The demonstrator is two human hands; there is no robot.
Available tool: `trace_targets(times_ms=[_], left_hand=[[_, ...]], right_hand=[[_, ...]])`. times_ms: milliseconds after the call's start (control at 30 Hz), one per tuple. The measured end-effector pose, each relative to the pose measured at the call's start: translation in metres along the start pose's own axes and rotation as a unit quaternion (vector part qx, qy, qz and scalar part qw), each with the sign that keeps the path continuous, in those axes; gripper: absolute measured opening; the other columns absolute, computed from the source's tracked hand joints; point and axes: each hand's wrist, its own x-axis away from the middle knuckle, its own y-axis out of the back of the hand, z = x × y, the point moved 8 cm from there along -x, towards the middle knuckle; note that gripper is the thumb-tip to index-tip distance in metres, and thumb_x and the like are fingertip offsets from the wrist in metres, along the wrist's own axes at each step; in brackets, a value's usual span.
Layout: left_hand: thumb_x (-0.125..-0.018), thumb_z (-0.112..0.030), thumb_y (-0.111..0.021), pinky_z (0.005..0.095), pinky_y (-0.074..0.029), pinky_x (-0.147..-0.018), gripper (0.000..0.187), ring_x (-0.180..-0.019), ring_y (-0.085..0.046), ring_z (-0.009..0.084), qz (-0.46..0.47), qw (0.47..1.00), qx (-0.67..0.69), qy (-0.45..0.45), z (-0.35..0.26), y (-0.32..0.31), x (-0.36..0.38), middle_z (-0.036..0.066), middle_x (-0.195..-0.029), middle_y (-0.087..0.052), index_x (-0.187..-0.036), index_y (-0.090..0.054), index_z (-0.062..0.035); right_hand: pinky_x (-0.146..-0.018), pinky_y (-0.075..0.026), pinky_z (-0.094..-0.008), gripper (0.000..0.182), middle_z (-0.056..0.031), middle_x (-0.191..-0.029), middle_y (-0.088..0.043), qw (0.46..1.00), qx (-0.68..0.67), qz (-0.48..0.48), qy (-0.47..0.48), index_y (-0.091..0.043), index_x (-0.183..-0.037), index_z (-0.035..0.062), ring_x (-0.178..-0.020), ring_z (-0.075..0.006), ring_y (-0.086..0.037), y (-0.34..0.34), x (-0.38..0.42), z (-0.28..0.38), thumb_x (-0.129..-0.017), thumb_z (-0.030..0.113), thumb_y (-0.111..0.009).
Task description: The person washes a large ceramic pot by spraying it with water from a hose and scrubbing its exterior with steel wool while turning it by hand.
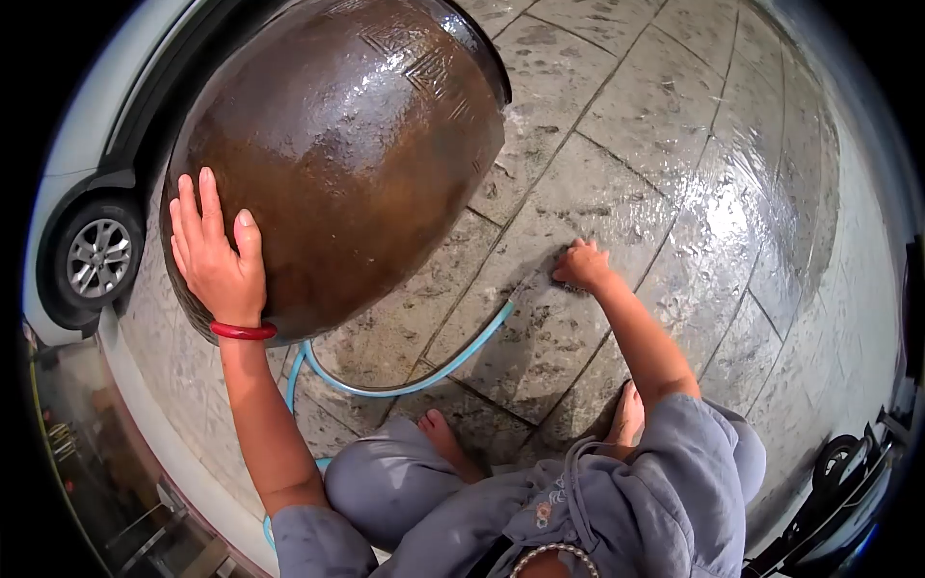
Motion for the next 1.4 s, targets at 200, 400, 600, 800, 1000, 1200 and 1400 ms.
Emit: trace_targets(times_ms=[200,400,600,800,1000,1200,1400], left_hand=[[-0.086,-0.03,-0.054,0.0556,-0.029,-0.102,0.054,-0.129,-0.037,0.0382,-0.01,1.0,-0.001,0.02,0.005,-0.001,0.0,0.01,-0.144,-0.039,-0.138,-0.044,-0.0208],[-0.084,-0.033,-0.055,0.0576,-0.03,-0.101,0.057,-0.129,-0.036,0.0389,-0.005,0.999,-0.033,0.031,0.0,0.0,0.0,0.011,-0.144,-0.037,-0.138,-0.043,-0.0211],[-0.083,-0.035,-0.055,0.0578,-0.027,-0.103,0.058,-0.132,-0.033,0.0389,0.001,0.999,-0.029,0.042,0.002,-0.001,0.003,0.012,-0.146,-0.035,-0.138,-0.043,-0.0205],[-0.084,-0.036,-0.055,0.0579,-0.027,-0.103,0.058,-0.132,-0.032,0.0387,0.004,0.998,-0.041,0.049,0.003,-0.002,0.002,0.011,-0.146,-0.034,-0.138,-0.042,-0.0207],[-0.084,-0.037,-0.054,0.058,-0.026,-0.103,0.058,-0.133,-0.031,0.0384,0.008,0.998,-0.044,0.052,0.002,-0.002,0.002,0.011,-0.146,-0.033,-0.139,-0.041,-0.0208],[-0.085,-0.037,-0.054,0.0576,-0.022,-0.105,0.058,-0.135,-0.028,0.0368,0.016,0.998,-0.028,0.06,0.005,-0.004,0.003,0.01,-0.147,-0.033,-0.139,-0.041,-0.0205],[-0.084,-0.037,-0.057,0.0569,-0.02,-0.107,0.058,-0.136,-0.027,0.0351,0.023,0.997,0.002,0.076,0.006,-0.004,0.002,0.009,-0.147,-0.033,-0.138,-0.043,-0.0205]], right_hand=[[-0.086,-0.047,-0.0425,0.049,-0.0196,-0.096,-0.066,0.991,-0.13,0.0,0.036,-0.07,-0.091,0.0071,-0.093,-0.0372,-0.062,-0.065,0.061,0.101,-0.081,0.053,-0.056],[-0.079,-0.049,-0.0416,0.053,-0.0211,-0.093,-0.066,0.956,-0.269,-0.086,-0.08,-0.067,-0.091,0.0009,-0.089,-0.035,-0.064,-0.105,0.072,0.125,-0.081,0.052,-0.055],[-0.069,-0.05,-0.0359,0.03,-0.0142,-0.08,-0.064,0.773,-0.606,-0.186,0.02,-0.057,-0.085,-0.0014,-0.074,-0.0266,-0.063,-0.072,0.08,0.158,-0.085,0.028,-0.059],[-0.054,-0.044,-0.0242,0.027,-0.0032,-0.07,-0.056,0.581,-0.766,-0.16,0.222,-0.046,-0.102,0.0035,-0.059,-0.0095,-0.054,0.041,0.135,0.193,-0.095,0.028,-0.054],[-0.046,-0.041,-0.0221,0.026,-0.0003,-0.066,-0.053,0.612,-0.746,-0.098,0.243,-0.053,-0.104,0.0047,-0.053,-0.0071,-0.049,0.096,0.179,0.212,-0.096,0.029,-0.053],[-0.048,-0.041,-0.0254,0.03,-0.0013,-0.062,-0.054,0.667,-0.684,-0.057,0.29,-0.058,-0.101,0.0017,-0.052,-0.0078,-0.05,0.121,0.208,0.237,-0.094,0.031,-0.054],[-0.044,-0.041,-0.0235,0.032,0.0001,-0.065,-0.053,0.7,-0.638,-0.05,0.317,-0.056,-0.107,0.0034,-0.051,-0.0068,-0.048,0.151,0.214,0.242,-0.095,0.033,-0.053]])
